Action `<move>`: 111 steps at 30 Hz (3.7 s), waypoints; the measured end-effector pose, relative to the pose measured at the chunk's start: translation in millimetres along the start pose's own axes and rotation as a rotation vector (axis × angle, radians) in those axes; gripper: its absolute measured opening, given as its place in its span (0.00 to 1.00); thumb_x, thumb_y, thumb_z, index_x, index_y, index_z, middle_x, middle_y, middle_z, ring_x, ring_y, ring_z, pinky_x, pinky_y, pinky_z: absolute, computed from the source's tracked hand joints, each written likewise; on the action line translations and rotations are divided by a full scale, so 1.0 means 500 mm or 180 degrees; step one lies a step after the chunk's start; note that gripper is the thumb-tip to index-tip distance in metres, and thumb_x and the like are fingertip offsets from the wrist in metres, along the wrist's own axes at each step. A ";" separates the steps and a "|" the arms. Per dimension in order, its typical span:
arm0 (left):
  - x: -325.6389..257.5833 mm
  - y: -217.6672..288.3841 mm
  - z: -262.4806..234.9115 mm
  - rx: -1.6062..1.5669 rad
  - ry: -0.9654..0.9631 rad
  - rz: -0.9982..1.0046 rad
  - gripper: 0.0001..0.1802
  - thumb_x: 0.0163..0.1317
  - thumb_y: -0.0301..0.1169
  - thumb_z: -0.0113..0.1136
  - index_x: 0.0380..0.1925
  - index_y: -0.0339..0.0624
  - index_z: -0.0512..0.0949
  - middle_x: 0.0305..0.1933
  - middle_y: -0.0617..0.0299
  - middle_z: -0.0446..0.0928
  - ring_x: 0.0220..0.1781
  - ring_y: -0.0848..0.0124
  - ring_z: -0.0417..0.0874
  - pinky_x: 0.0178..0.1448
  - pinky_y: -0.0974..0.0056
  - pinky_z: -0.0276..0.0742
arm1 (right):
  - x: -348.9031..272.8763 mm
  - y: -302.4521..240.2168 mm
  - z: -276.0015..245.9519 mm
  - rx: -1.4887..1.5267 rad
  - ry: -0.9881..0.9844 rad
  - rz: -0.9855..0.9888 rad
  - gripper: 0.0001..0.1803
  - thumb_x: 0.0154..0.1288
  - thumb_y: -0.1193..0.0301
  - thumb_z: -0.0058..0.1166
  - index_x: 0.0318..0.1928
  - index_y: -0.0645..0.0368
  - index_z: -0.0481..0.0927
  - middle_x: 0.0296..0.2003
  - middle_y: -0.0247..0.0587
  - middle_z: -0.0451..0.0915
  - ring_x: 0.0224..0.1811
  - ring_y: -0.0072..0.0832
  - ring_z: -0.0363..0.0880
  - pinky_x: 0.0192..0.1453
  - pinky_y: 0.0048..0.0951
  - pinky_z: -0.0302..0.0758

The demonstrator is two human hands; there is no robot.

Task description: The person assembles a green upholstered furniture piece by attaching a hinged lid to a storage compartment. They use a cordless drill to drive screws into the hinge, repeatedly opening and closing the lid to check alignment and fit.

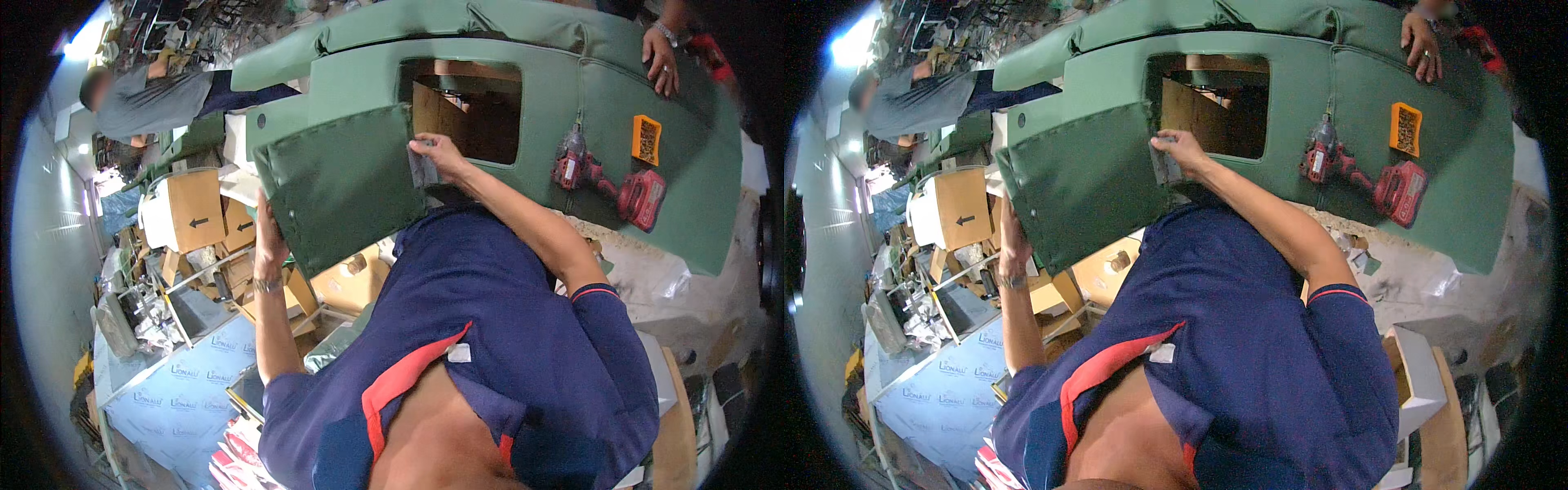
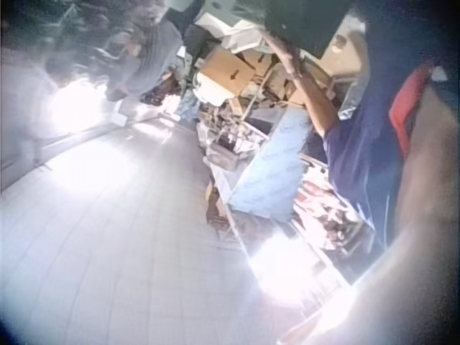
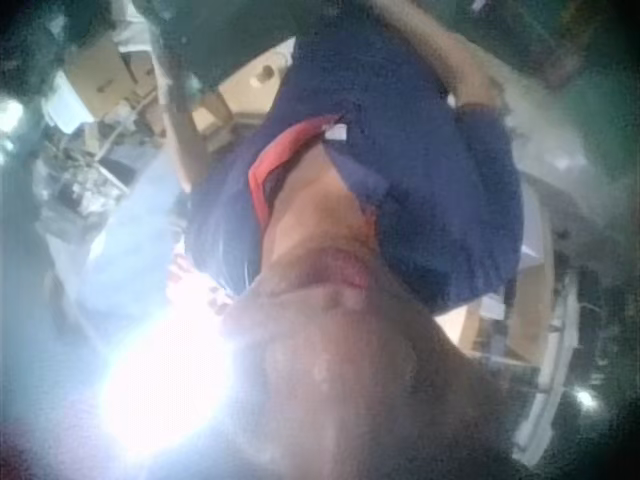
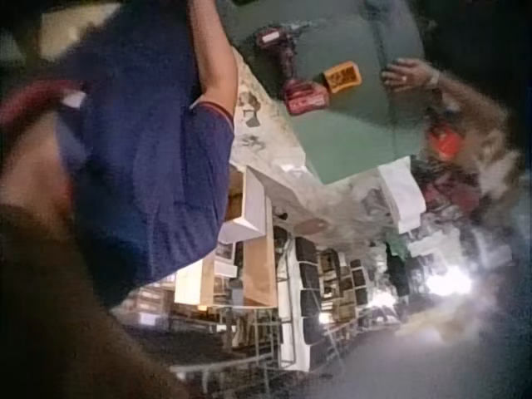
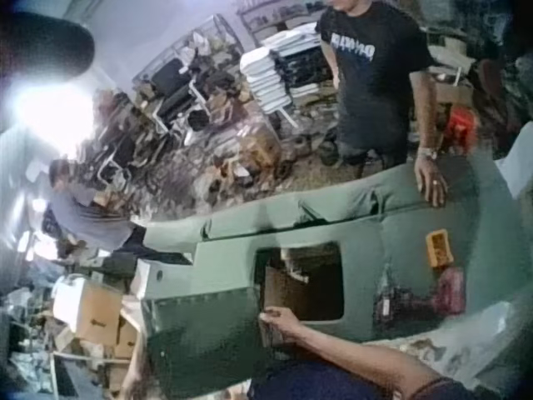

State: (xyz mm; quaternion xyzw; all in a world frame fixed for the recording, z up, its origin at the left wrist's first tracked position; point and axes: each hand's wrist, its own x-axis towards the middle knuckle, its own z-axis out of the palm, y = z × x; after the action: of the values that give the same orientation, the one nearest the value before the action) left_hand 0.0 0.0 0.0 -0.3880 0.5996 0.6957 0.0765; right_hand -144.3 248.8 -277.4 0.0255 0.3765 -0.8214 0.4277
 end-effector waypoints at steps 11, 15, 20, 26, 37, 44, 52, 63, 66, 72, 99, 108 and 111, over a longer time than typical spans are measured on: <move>-0.026 0.025 0.038 0.1152 0.0861 0.0642 0.30 0.58 0.29 0.68 0.57 0.27 0.67 0.52 0.51 0.77 0.50 0.66 0.79 0.54 0.63 0.75 | 0.053 -0.021 0.050 0.0121 0.0487 0.0250 0.17 0.62 0.64 0.68 0.47 0.62 0.83 0.36 0.37 0.84 0.33 0.24 0.81 0.35 0.29 0.78; 0.060 0.114 0.095 0.1631 0.0590 0.1018 0.23 0.59 0.34 0.68 0.47 0.27 0.75 0.42 0.53 0.81 0.41 0.68 0.81 0.48 0.63 0.77 | 0.110 -0.045 0.037 0.0725 0.0554 0.0230 0.14 0.63 0.65 0.67 0.44 0.62 0.84 0.32 0.36 0.84 0.29 0.24 0.82 0.31 0.29 0.79; 0.171 0.180 0.162 0.1893 0.0183 0.1219 0.22 0.65 0.42 0.63 0.44 0.30 0.78 0.36 0.60 0.79 0.35 0.75 0.76 0.39 0.69 0.71 | 0.186 -0.052 0.029 0.0283 0.1633 0.0214 0.10 0.62 0.65 0.67 0.34 0.59 0.85 0.27 0.34 0.83 0.22 0.22 0.79 0.25 0.29 0.75; 0.253 0.212 0.212 0.2487 -0.0212 0.1774 0.21 0.66 0.42 0.61 0.37 0.29 0.80 0.30 0.61 0.79 0.31 0.78 0.72 0.37 0.69 0.68 | 0.234 -0.060 0.006 -0.0154 0.1924 0.0004 0.11 0.64 0.64 0.65 0.33 0.60 0.85 0.27 0.30 0.82 0.24 0.19 0.77 0.28 0.28 0.74; 0.302 0.214 0.242 0.2520 -0.0339 0.2179 0.21 0.62 0.42 0.61 0.36 0.29 0.80 0.22 0.55 0.78 0.25 0.75 0.74 0.33 0.65 0.70 | 0.273 -0.056 -0.028 -0.1025 0.2341 -0.0074 0.14 0.64 0.64 0.64 0.41 0.63 0.87 0.34 0.34 0.85 0.31 0.20 0.80 0.36 0.26 0.76; 0.304 0.215 0.245 0.2775 -0.0116 0.2252 0.22 0.61 0.42 0.61 0.37 0.29 0.81 0.23 0.52 0.80 0.25 0.72 0.77 0.35 0.64 0.72 | 0.261 -0.039 -0.035 0.0006 0.2016 -0.0350 0.13 0.63 0.66 0.67 0.40 0.64 0.86 0.30 0.34 0.84 0.25 0.19 0.78 0.28 0.25 0.75; 0.317 0.196 0.245 0.2464 -0.0287 0.2202 0.21 0.61 0.42 0.60 0.38 0.30 0.80 0.26 0.52 0.80 0.26 0.70 0.77 0.36 0.63 0.73 | 0.266 -0.002 -0.057 0.0238 0.2123 -0.0069 0.17 0.61 0.59 0.69 0.43 0.59 0.85 0.31 0.33 0.84 0.29 0.21 0.80 0.32 0.26 0.77; 0.308 0.189 0.290 0.2275 -0.0756 0.2229 0.20 0.63 0.39 0.59 0.46 0.33 0.77 0.35 0.50 0.83 0.36 0.64 0.83 0.43 0.62 0.77 | 0.219 -0.012 -0.021 -0.1514 0.1972 -0.0289 0.18 0.67 0.64 0.59 0.50 0.63 0.84 0.42 0.37 0.86 0.40 0.23 0.82 0.46 0.26 0.77; 0.305 0.188 0.293 0.2179 -0.0860 0.2065 0.20 0.63 0.40 0.59 0.46 0.33 0.77 0.36 0.50 0.83 0.37 0.64 0.83 0.43 0.62 0.76 | 0.206 -0.013 -0.024 -0.1850 0.1696 -0.0372 0.20 0.69 0.66 0.57 0.55 0.65 0.81 0.47 0.39 0.84 0.45 0.25 0.82 0.49 0.27 0.77; 0.310 0.187 0.294 0.2134 -0.0882 0.2060 0.24 0.64 0.43 0.60 0.50 0.34 0.76 0.37 0.50 0.83 0.36 0.66 0.82 0.42 0.62 0.76 | 0.132 -0.104 0.008 -0.2829 0.1962 -0.0693 0.22 0.70 0.62 0.55 0.57 0.64 0.79 0.46 0.45 0.84 0.51 0.29 0.81 0.57 0.31 0.75; 0.443 -0.297 0.234 0.3039 -0.0687 0.3094 0.41 0.64 0.45 0.61 0.72 0.43 0.57 0.76 0.53 0.59 0.80 0.57 0.52 0.80 0.50 0.42 | -0.253 -0.317 -0.122 -0.2740 0.2962 -0.0204 0.39 0.66 0.67 0.58 0.70 0.75 0.58 0.66 0.55 0.67 0.69 0.33 0.64 0.72 0.31 0.57; 0.436 -0.330 0.238 0.3163 -0.0286 0.3172 0.43 0.63 0.52 0.60 0.73 0.44 0.58 0.79 0.54 0.53 0.81 0.60 0.48 0.81 0.49 0.38 | -0.197 -0.235 -0.262 -0.2861 0.3299 -0.0485 0.26 0.67 0.60 0.58 0.58 0.65 0.77 0.53 0.42 0.81 0.56 0.32 0.76 0.64 0.33 0.66; 0.432 -0.336 0.243 0.3432 -0.0129 0.3117 0.42 0.63 0.53 0.58 0.71 0.43 0.61 0.79 0.54 0.51 0.81 0.60 0.47 0.81 0.50 0.38 | -0.195 -0.234 -0.248 -0.4512 0.3721 -0.0281 0.34 0.62 0.51 0.62 0.54 0.71 0.79 0.48 0.57 0.81 0.54 0.46 0.77 0.60 0.41 0.70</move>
State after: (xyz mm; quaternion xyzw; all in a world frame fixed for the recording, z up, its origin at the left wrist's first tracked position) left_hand -106.6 76.2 -269.0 0.0293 0.9624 0.2651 -0.0520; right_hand -201.8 435.7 -261.0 0.1541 0.9488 -0.2704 0.0532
